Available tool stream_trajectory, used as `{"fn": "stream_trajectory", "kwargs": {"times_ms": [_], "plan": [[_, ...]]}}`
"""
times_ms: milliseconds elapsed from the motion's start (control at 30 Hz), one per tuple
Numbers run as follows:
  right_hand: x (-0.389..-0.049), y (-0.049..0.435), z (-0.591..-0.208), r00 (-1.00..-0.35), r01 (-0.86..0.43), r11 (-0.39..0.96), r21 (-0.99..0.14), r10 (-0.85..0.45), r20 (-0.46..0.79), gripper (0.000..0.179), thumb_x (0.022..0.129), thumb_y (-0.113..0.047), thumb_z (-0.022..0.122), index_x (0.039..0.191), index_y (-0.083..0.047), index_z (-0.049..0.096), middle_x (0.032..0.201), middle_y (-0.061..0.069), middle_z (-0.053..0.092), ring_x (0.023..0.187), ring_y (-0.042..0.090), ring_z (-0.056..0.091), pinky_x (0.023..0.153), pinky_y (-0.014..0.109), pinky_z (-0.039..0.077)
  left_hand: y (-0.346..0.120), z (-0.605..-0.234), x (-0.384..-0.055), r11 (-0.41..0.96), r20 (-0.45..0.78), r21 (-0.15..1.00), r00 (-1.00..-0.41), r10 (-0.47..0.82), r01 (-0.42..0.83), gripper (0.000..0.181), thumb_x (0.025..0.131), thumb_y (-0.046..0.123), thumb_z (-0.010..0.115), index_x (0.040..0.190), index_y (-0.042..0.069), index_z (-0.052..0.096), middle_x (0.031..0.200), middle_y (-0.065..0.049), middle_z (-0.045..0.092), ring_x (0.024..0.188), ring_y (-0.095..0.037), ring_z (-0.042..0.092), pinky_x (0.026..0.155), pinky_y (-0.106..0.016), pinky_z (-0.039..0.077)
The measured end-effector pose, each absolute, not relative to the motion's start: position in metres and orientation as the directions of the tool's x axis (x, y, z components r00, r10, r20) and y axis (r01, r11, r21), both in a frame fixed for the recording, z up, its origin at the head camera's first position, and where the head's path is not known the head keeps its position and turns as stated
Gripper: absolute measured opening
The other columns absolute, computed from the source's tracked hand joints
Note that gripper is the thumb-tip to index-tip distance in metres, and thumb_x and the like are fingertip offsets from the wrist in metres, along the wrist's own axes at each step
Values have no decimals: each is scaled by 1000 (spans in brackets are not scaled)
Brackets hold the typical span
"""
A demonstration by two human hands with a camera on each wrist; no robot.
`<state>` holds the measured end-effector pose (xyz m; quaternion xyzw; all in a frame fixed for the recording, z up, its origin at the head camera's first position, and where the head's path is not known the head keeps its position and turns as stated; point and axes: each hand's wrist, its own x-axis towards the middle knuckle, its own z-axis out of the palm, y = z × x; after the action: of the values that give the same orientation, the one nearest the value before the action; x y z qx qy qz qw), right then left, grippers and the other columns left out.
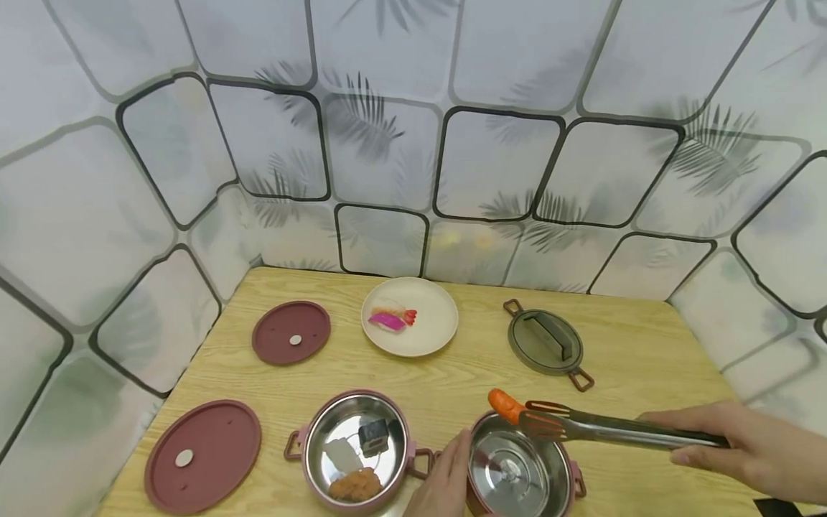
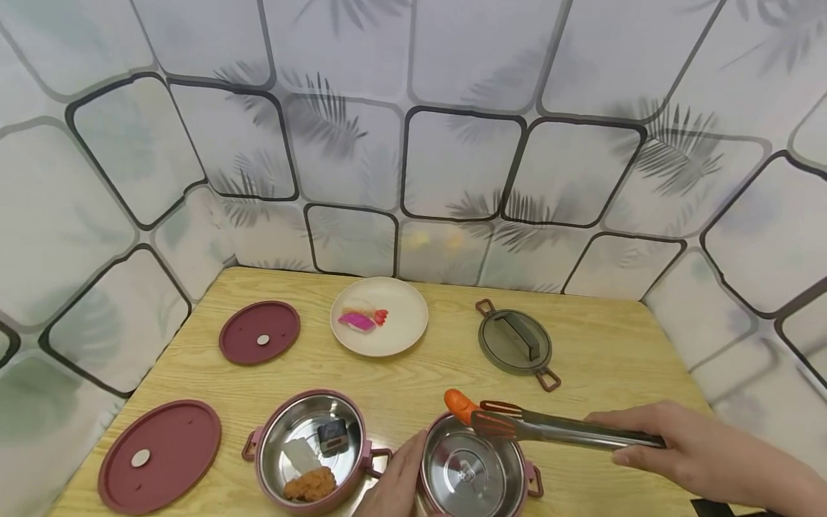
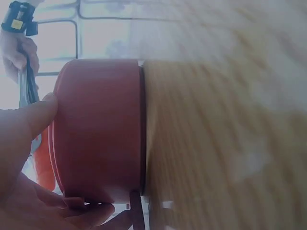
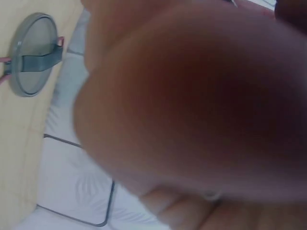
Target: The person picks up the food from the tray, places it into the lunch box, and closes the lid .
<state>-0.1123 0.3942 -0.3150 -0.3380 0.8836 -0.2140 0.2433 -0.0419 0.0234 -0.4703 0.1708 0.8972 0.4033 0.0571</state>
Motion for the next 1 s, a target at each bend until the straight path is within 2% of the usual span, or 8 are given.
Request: {"fn": "stream_trajectory", "kwargs": {"times_ms": [133,267,433,633,900,1000], "plan": [[-112,401,-324,-536,-398,568,-720,-781,-320,40,94,-6,47,134,-9,44,128,0,52,105,10,52,70,26,50,22,-470,-42,629,34,729,-932,360,270,101,73,68,59,147,15,14,142,-12,34,116,-26,44,84,-43,48],[-110,400,-334,-472,-365,523,-770,-817,-331,41,93,-3,46,134,-9,43,128,0,51,107,11,50,72,27,50,22,-474,-41,632,79,714,-932,355,301,98,76,68,56,147,19,9,142,-11,34,115,-25,45,82,-42,49],[-105,385,-344,-471,-368,556,-745,-803,-366,38,94,-8,47,131,-14,48,124,-3,55,104,9,52,70,28,50,21,-476,-41,632,140,695,-926,351,344,99,75,68,56,147,16,13,141,-12,37,115,-24,46,81,-42,49],[-102,363,-353,-488,-481,571,-666,-805,-337,35,91,-24,54,126,-19,54,115,-8,60,95,7,55,65,29,50,22,-479,-41,655,166,664,-925,341,361,96,76,69,55,146,14,18,138,-12,41,109,-23,50,78,-38,50],[-100,350,-351,-461,-507,536,-675,-831,-313,34,90,-23,56,123,-15,55,112,-6,61,93,6,55,63,29,50,21,-478,-41,642,147,682,-926,348,350,96,76,68,56,145,11,19,138,-12,40,112,-26,48,80,-42,50],[-98,346,-349,-439,-492,518,-700,-842,-315,31,91,-21,55,122,-19,56,106,-11,62,84,2,55,58,25,48,20,-478,-41,648,139,681,-929,344,342,97,75,70,55,145,12,20,138,-12,40,114,-26,46,81,-44,49]]}}
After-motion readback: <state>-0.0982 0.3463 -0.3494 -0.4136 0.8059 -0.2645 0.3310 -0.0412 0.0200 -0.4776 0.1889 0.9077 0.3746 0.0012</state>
